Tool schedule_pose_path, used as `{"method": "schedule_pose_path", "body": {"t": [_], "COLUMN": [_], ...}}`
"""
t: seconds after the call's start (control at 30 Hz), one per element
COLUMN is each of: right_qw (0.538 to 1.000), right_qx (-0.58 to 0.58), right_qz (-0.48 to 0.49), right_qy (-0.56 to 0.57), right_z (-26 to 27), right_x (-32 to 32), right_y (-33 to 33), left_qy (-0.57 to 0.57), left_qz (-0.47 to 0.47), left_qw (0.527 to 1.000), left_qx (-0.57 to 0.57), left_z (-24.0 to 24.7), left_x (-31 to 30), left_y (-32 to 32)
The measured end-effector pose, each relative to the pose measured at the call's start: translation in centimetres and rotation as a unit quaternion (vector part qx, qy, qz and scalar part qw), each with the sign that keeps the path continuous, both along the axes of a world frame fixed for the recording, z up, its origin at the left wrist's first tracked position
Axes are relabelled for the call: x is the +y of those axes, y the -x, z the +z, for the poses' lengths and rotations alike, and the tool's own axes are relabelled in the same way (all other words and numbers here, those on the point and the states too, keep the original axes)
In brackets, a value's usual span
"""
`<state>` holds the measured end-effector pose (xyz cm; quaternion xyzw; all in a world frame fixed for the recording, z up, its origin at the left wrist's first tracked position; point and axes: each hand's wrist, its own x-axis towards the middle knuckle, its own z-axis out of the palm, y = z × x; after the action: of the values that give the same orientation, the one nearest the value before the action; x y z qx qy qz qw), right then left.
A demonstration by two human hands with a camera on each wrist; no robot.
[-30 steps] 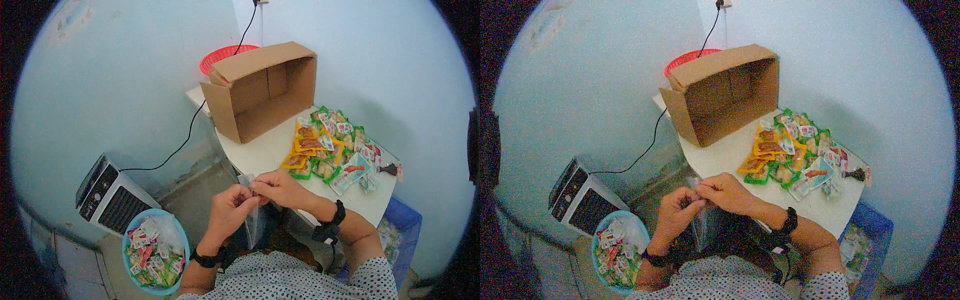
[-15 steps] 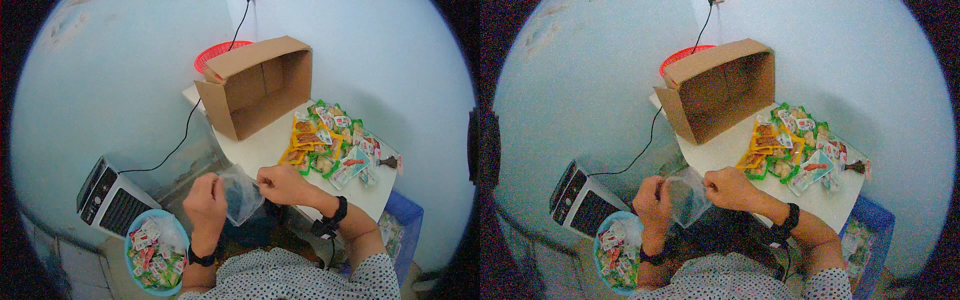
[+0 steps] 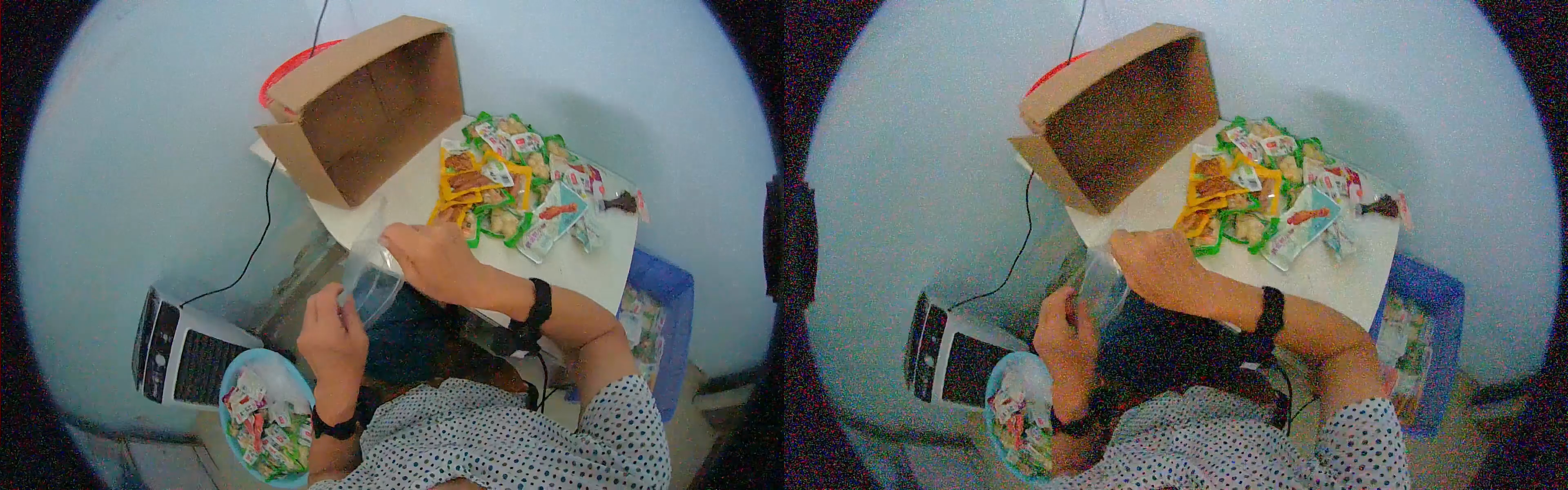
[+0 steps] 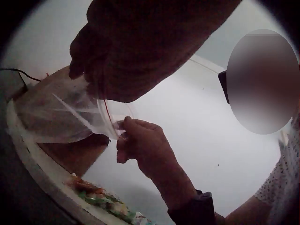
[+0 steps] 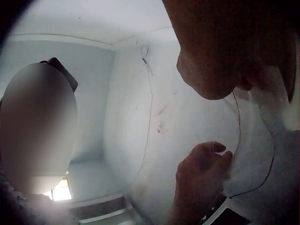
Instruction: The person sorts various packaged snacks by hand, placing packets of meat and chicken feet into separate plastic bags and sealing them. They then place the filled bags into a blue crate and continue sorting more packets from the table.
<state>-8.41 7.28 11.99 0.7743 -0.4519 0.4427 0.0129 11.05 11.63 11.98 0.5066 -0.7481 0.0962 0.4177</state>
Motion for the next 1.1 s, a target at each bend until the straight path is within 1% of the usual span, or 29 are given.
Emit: {"method": "schedule_pose_path", "body": {"t": [0.1,0.2,0.3,0.4,0.5,0.57,0.6,0.7,0.8,0.87,0.9,0.97,1.0,1.1], "right_qw": [0.999,0.998,0.994,0.974,0.975,0.992,0.99,0.987,0.994,0.995,0.988,0.978,0.971,0.97], "right_qx": [-0.012,-0.018,0.029,-0.017,0.008,0.078,0.113,0.083,-0.011,-0.093,-0.137,-0.163,-0.175,-0.085], "right_qz": [-0.031,-0.02,-0.014,-0.002,-0.025,-0.066,-0.088,-0.101,-0.074,-0.014,0.014,0.015,0.014,0.045], "right_qy": [0.02,0.059,0.103,0.225,0.221,0.079,0.01,-0.089,-0.081,0.014,0.065,0.13,0.161,0.223], "right_z": [-0.5,-1.6,-0.6,0.3,-1.0,-3.4,-3.9,-4.6,-3.4,-2.0,-1.0,1.5,2.8,5.8], "right_x": [-1.0,-1.6,-1.1,-1.1,-2.7,-4.2,-4.8,-5.0,-5.0,-4.7,-4.4,-2.3,-1.3,0.8], "right_y": [0.4,0.2,0.3,0.8,2.2,3.5,3.9,4.5,4.3,4.2,4.1,3.7,3.6,3.6], "left_qy": [-0.006,0.02,0.039,0.139,0.151,0.11,0.092,0.115,0.155,0.179,0.195,0.264,0.296,0.385], "left_qz": [0.01,0.008,0.054,0.038,-0.013,-0.031,-0.041,-0.072,-0.101,-0.085,-0.079,-0.025,0.002,-0.08], "left_qw": [1.0,1.0,0.997,0.989,0.988,0.993,0.995,0.99,0.983,0.98,0.977,0.964,0.955,0.918], "left_qx": [-0.014,0.017,0.044,0.015,0.001,-0.01,-0.015,-0.028,-0.003,0.005,0.007,-0.018,-0.031,-0.039], "left_z": [-0.4,-1.2,0.1,0.0,-2.1,-4.3,-5.0,-6.2,-5.3,-2.3,-0.6,3.1,4.2,4.6], "left_x": [0.1,-0.9,-0.5,-0.9,-3.1,-5.0,-5.8,-6.0,-6.4,-7.0,-6.8,-4.6,-3.6,-1.2], "left_y": [-0.7,-1.0,0.2,1.0,2.1,2.8,3.2,4.6,5.3,4.9,4.4,3.6,3.2,1.9]}}
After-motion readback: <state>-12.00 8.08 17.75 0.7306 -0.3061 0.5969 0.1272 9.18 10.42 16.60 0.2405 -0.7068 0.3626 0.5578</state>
